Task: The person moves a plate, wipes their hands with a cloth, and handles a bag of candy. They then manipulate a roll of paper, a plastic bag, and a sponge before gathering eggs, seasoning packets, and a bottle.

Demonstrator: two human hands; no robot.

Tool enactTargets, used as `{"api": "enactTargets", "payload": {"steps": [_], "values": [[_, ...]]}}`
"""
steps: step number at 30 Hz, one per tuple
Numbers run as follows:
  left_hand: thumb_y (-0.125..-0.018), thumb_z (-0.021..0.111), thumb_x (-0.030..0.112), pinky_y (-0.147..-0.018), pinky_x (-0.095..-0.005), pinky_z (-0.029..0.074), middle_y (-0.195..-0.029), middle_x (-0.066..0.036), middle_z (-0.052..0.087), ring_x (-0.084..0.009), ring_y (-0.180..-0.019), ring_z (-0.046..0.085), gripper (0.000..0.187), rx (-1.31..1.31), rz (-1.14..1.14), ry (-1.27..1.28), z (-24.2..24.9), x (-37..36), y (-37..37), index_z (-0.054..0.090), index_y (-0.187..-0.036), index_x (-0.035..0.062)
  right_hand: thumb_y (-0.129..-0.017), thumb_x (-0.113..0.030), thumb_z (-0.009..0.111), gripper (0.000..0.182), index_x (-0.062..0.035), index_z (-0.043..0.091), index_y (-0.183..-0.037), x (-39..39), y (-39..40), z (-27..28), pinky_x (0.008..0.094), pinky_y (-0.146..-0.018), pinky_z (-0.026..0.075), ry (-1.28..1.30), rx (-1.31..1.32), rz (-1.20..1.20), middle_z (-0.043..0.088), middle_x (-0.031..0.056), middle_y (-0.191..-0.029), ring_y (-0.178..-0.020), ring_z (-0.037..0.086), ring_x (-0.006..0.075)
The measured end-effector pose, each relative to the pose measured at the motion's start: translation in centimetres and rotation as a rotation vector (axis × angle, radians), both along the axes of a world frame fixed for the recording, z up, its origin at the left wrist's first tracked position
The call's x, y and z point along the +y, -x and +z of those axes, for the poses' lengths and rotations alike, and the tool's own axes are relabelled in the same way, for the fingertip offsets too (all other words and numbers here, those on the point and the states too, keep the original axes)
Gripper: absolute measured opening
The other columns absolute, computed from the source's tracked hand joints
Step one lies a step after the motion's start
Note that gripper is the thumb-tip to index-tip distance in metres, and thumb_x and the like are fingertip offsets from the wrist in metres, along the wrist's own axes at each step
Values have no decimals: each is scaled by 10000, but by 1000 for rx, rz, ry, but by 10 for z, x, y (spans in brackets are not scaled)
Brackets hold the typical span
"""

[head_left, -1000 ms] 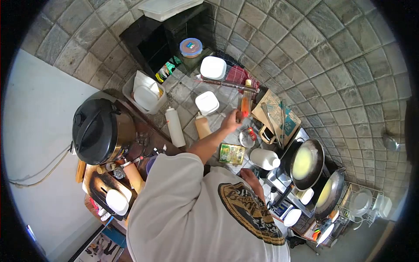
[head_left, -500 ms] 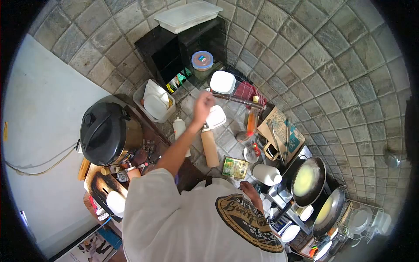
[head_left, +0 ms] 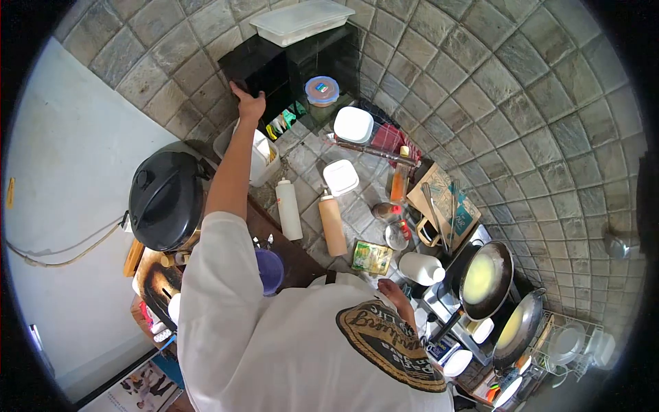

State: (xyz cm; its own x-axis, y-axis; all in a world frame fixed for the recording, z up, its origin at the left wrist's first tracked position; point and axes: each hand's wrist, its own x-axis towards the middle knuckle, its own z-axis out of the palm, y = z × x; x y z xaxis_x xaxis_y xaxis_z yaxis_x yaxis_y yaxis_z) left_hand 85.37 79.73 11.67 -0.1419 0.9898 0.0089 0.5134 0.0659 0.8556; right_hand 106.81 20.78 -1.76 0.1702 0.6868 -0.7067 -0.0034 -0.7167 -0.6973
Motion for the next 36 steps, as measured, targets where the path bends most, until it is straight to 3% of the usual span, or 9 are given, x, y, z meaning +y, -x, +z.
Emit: {"api": "enactTargets", "payload": {"steps": [7, 10, 15, 17, 21, 24, 27, 33, 36], "values": [[-729, 507, 95, -915, -408, 360, -1102, -340, 455, -438, -1016, 475, 932, 124, -34, -12, 0, -8, 5, -214, -1309, 204, -866, -281, 501, 372, 23, 486, -1080, -12, 3, -8, 260, -690, 422, -51, 16, -40, 573, 73, -876, -786, 517, 124], [-703, 529, 122, -947, -377, 318, -1145, -328, 430, -398, -1085, 443, 938, 110, -76, 65, 4, -6, 9, -178, -1320, 100, -862, -291, 506, 378, 26, 496, -1067, -6, 4, -4, 261, -691, 422, -57, -22, -44, 577, 78, -868, -783, 521, 130], [-632, 676, 398, -951, -392, 325, -1305, -309, 232, -383, -1182, 329, 1116, 253, -257, 144, -64, -16, 20, -124, -1327, 48, -849, -295, 517, 396, 24, 493, -1084, -7, 1, -10, 273, -705, 425, -62, -49, -22, 590, 107, -899, -797, 536, 152], [-643, 671, 424, -888, -422, 372, -1246, -237, 350, -339, -1118, 404, 950, 653, -227, 314, -49, -76, 20, 124, -1326, 57, -844, -297, 521, 399, 25, 499, -1079, -10, 1, -13, 281, -718, 426, -46, -11, -50, 592, 118, -916, -810, 542, 163], [-705, 632, 363, -787, -432, 419, -1058, -116, 466, -298, -1017, 470, 501, 814, -316, 212, -85, -147, 38, 432, -1070, 85, -842, -297, 527, 388, 31, 519, -1049, -5, 5, -1, 284, -732, 427, -11, -77, 5, 592, 120, -918, -831, 543, 164], [-757, 583, 270, -779, -408, 431, -1024, -96, 494, -277, -997, 491, 362, 1063, -415, 117, -118, -159, 55, 448, -1043, 93, -842, -295, 528, 384, 24, 516, -1055, -8, 4, -6, 282, -727, 430, -29, -70, 4, 592, 128, -917, -833, 542, 165], [-783, 514, 154, -778, -436, 438, -992, -136, 523, -293, -978, 509, 189, 1008, -488, 142, -127, -146, 60, 487, -954, 80, -841, -309, 528, 399, 22, 512, -1063, 0, 5, -3, 282, -734, 431, -37, -75, 17, 591, 132, -927, -836, 540, 166], [-771, 473, 114, -724, -428, 463, -952, -151, 560, -323, -892, 559, 224, 809, -725, -76, -132, -158, 67, 528, -983, 72, -840, -339, 519, 433, 34, 506, -1060, -7, 5, -26, 301, -757, 425, -80, -55, 29, 587, 131, -943, -857, 531, 173], [-744, 469, 112, -745, -431, 450, -960, -183, 573, -323, -914, 549, 250, 762, -831, 199, -89, -167, 53, 547, -973, 51, -843, -329, 516, 438, 47, 501, -1067, -6, 8, -13, 284, -743, 431, -28, -91, 60, 591, 137, -945, -842, 542, 161]]}}
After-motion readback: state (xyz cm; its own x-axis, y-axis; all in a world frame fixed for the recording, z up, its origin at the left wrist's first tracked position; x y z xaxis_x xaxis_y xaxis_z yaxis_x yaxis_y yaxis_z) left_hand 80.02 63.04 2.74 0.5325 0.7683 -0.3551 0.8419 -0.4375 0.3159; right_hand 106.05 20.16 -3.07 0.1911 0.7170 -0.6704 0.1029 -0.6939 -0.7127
